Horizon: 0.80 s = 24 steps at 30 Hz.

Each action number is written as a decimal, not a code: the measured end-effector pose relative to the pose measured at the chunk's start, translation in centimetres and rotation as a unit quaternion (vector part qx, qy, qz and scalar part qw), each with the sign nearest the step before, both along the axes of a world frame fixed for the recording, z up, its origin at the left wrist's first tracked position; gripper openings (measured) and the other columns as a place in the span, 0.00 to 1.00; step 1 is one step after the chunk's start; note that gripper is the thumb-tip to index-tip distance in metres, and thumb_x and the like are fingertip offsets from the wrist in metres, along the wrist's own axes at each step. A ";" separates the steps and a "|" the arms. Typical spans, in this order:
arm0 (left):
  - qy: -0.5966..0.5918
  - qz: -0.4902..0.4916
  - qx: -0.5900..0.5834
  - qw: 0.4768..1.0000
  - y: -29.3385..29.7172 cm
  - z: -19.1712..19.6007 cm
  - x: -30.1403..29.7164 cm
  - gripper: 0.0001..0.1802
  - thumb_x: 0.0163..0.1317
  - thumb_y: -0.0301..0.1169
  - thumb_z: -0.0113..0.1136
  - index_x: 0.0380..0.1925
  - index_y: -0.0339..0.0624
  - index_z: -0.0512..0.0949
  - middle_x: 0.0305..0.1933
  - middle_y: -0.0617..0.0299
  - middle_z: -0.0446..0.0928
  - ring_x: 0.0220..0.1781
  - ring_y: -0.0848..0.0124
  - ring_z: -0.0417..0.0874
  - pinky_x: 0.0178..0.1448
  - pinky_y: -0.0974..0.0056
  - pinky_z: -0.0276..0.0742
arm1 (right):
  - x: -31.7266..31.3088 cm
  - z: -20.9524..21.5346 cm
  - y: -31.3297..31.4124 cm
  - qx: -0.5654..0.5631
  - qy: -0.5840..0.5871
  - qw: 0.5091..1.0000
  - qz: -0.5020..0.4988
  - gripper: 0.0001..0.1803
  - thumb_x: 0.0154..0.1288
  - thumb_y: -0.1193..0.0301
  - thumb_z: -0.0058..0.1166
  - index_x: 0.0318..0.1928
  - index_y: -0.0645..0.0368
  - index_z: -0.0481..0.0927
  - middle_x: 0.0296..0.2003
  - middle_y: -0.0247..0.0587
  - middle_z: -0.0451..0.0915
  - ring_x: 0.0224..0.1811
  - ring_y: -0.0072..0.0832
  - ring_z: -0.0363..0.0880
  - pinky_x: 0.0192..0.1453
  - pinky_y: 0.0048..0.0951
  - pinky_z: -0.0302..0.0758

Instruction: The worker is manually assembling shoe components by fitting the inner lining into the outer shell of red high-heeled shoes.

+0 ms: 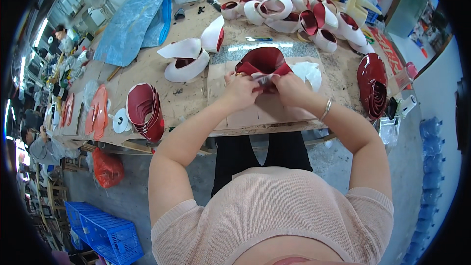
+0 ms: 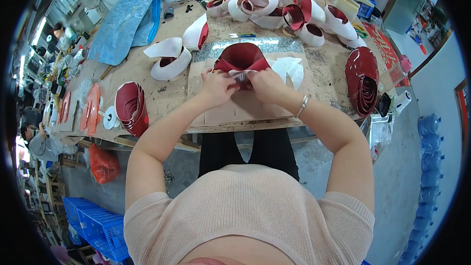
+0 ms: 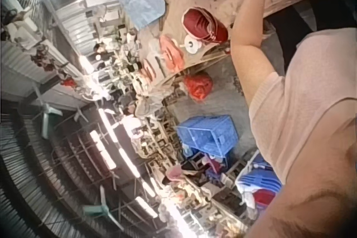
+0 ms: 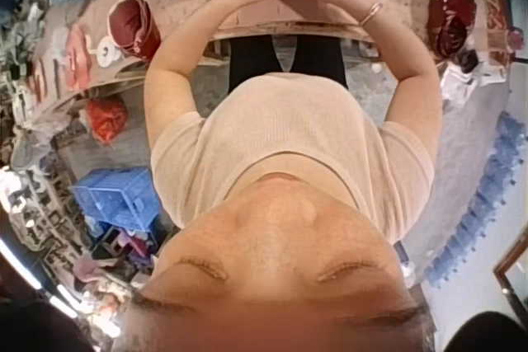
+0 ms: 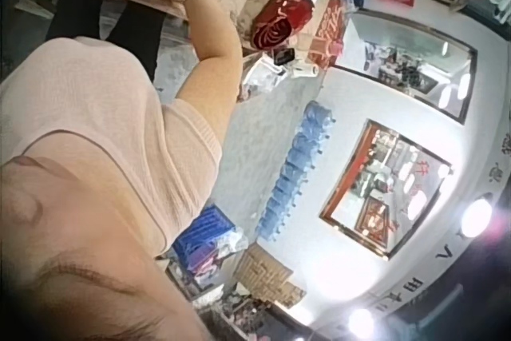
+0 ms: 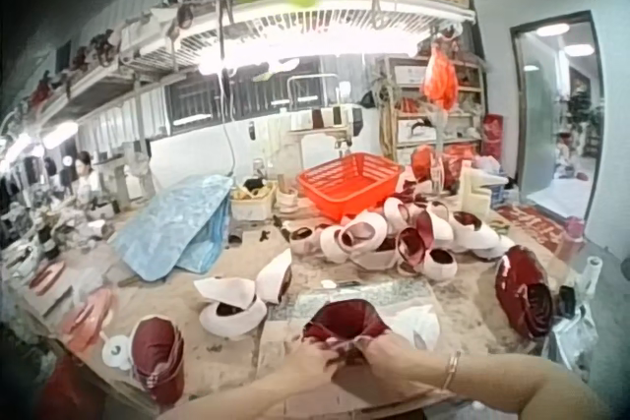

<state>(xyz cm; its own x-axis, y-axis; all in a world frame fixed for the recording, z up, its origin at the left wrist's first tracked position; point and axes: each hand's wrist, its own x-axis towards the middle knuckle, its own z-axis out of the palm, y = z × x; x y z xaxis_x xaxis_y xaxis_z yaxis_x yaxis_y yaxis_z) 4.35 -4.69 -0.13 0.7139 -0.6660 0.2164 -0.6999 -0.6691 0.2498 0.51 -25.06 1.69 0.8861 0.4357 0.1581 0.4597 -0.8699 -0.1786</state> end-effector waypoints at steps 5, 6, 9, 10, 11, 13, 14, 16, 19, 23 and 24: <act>0.132 0.095 0.104 0.981 -1.9 2.7 0.5 0.16 0.54 0.47 0.60 0.33 0.49 0.84 0.36 0.56 0.82 0.50 0.62 0.77 0.58 0.48 0.54 | 3.0 0.2 -0.2 0.013 0.115 0.993 -0.008 0.13 0.53 0.67 0.62 0.33 0.64 0.79 0.29 0.53 0.80 0.36 0.48 0.80 0.40 0.43 0.76; 0.139 0.098 0.117 0.978 -2.1 2.8 0.6 0.17 0.54 0.47 0.60 0.33 0.48 0.84 0.35 0.56 0.82 0.50 0.62 0.78 0.58 0.49 0.55 | 3.2 0.1 -0.3 0.011 0.113 0.994 0.000 0.13 0.53 0.67 0.63 0.33 0.64 0.80 0.30 0.53 0.81 0.36 0.47 0.80 0.40 0.42 0.76; 0.152 0.097 0.143 0.973 -2.2 3.0 1.2 0.19 0.53 0.49 0.60 0.34 0.47 0.84 0.34 0.55 0.82 0.49 0.61 0.79 0.57 0.50 0.56 | 3.9 0.0 -0.7 0.011 0.110 0.994 0.021 0.13 0.53 0.65 0.64 0.30 0.64 0.81 0.30 0.53 0.81 0.36 0.45 0.82 0.42 0.41 0.77; 0.156 0.096 0.148 0.972 -2.2 3.0 1.3 0.19 0.53 0.49 0.60 0.35 0.47 0.84 0.34 0.55 0.82 0.48 0.61 0.79 0.57 0.50 0.56 | 4.0 0.2 -0.7 0.015 0.113 0.993 0.025 0.14 0.53 0.64 0.64 0.30 0.64 0.81 0.29 0.53 0.81 0.36 0.45 0.82 0.42 0.41 0.77; 0.158 0.096 0.150 0.971 -2.3 3.0 1.4 0.18 0.53 0.49 0.60 0.34 0.48 0.84 0.34 0.55 0.83 0.48 0.61 0.79 0.57 0.50 0.56 | 4.1 0.4 -0.7 0.018 0.117 0.993 0.030 0.14 0.53 0.64 0.64 0.30 0.64 0.81 0.29 0.53 0.81 0.36 0.45 0.82 0.42 0.41 0.77; 0.161 0.098 0.156 0.970 -2.3 3.1 1.5 0.17 0.52 0.48 0.61 0.32 0.48 0.85 0.36 0.56 0.83 0.47 0.60 0.80 0.57 0.48 0.58 | 4.2 0.5 -0.4 -0.001 0.124 0.992 0.020 0.14 0.52 0.64 0.65 0.29 0.64 0.82 0.29 0.52 0.81 0.36 0.45 0.82 0.42 0.40 0.77; 0.166 0.100 0.158 0.968 -2.3 3.2 1.5 0.17 0.52 0.48 0.61 0.32 0.48 0.85 0.36 0.56 0.83 0.47 0.61 0.80 0.57 0.48 0.57 | 4.3 0.5 -0.2 -0.010 0.127 0.992 0.015 0.14 0.51 0.64 0.65 0.28 0.63 0.82 0.29 0.52 0.81 0.36 0.45 0.82 0.42 0.40 0.78; 0.175 0.106 0.162 0.965 -2.5 3.4 1.4 0.18 0.51 0.49 0.62 0.32 0.48 0.85 0.36 0.56 0.83 0.46 0.61 0.81 0.57 0.49 0.57 | 4.4 0.5 0.3 -0.037 0.123 0.992 0.010 0.13 0.50 0.64 0.65 0.27 0.63 0.82 0.29 0.51 0.82 0.35 0.44 0.82 0.42 0.39 0.78; 0.176 0.114 0.179 0.961 -2.9 3.5 1.4 0.21 0.51 0.52 0.63 0.32 0.46 0.85 0.36 0.55 0.83 0.45 0.62 0.81 0.56 0.50 0.57 | 4.0 1.3 1.5 -0.081 0.114 0.990 0.009 0.11 0.48 0.66 0.64 0.27 0.62 0.83 0.28 0.50 0.82 0.34 0.42 0.82 0.39 0.39 0.78; 0.190 0.114 0.188 0.957 -3.2 3.9 1.7 0.25 0.50 0.55 0.63 0.35 0.45 0.84 0.34 0.54 0.82 0.44 0.60 0.81 0.56 0.52 0.57 | 3.4 1.5 2.3 -0.141 0.081 0.987 0.007 0.08 0.48 0.68 0.63 0.27 0.60 0.82 0.27 0.47 0.82 0.33 0.40 0.83 0.35 0.38 0.78; 0.197 0.111 0.183 0.957 -3.1 3.7 1.7 0.26 0.50 0.56 0.63 0.35 0.44 0.84 0.34 0.54 0.82 0.44 0.60 0.80 0.56 0.52 0.57 | 3.1 1.2 2.3 -0.135 0.075 0.988 0.005 0.08 0.48 0.68 0.62 0.26 0.60 0.82 0.27 0.46 0.82 0.33 0.40 0.83 0.34 0.38 0.78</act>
